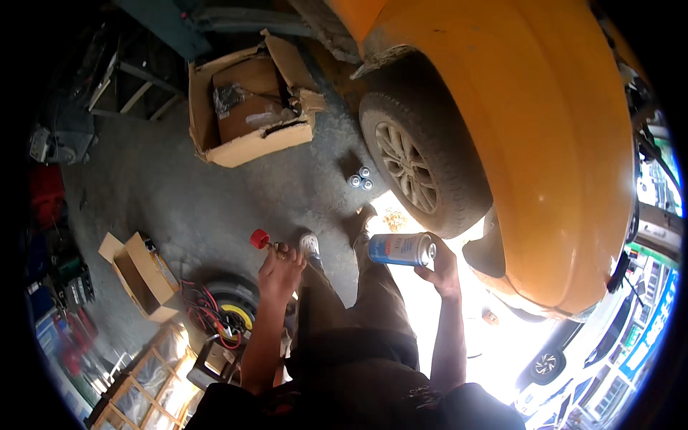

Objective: The person connects a refrigerant can to a manifold gauge set attached to a yellow car's engine bay. They operate a blue compressor unit and repeatedly open and close valves on the gauge set while monitoring the gauges. The person shakes the can and adjusts the setup throughout the process.

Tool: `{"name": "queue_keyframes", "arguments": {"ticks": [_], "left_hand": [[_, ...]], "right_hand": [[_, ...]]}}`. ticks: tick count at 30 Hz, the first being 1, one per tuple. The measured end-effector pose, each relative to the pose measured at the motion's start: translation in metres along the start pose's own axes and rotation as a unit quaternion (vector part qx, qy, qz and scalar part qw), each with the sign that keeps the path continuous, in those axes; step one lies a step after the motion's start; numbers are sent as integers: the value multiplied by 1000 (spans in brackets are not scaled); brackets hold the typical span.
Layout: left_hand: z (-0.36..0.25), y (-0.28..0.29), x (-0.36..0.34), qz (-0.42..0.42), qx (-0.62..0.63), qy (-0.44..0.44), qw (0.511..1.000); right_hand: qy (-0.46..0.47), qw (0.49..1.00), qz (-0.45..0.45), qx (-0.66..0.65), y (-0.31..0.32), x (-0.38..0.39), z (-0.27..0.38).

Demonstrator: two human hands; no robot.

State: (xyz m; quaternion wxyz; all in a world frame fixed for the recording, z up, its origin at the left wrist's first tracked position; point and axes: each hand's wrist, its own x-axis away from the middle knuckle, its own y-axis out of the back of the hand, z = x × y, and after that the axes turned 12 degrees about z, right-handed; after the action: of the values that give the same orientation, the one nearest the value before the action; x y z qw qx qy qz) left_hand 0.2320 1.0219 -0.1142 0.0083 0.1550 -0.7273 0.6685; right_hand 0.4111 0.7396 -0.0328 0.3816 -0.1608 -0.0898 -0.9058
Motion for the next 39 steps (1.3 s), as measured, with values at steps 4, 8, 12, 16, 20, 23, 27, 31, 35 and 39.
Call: {"name": "queue_keyframes", "arguments": {"ticks": [4,8,12,16,20,23,27,31,35,39], "left_hand": [[13,-90,-58,191,-29,104,976],[64,-139,-77,277,-59,199,938],[116,-175,-48,238,-173,314,902],[185,-202,-3,256,-250,408,840],[282,-208,39,276,-341,446,781],[363,-206,70,300,-393,460,738],[479,-213,118,226,-461,430,743],[579,-232,163,195,-368,536,735],[659,-238,190,152,-378,583,703],[733,-224,196,136,-373,582,710]], "right_hand": [[201,837,-108,-498,-68,54,60],[135,827,23,-545,-112,88,81],[77,981,-106,-145,-104,140,84],[94,960,-218,-146,-85,211,71],[68,930,-360,-23,-54,292,27],[33,894,-446,25,-25,362,10],[123,850,-470,-204,28,437,-32],[268,681,-528,-431,62,518,-74],[290,667,-586,-358,75,563,-98],[104,711,-679,-150,86,596,-100]]}}
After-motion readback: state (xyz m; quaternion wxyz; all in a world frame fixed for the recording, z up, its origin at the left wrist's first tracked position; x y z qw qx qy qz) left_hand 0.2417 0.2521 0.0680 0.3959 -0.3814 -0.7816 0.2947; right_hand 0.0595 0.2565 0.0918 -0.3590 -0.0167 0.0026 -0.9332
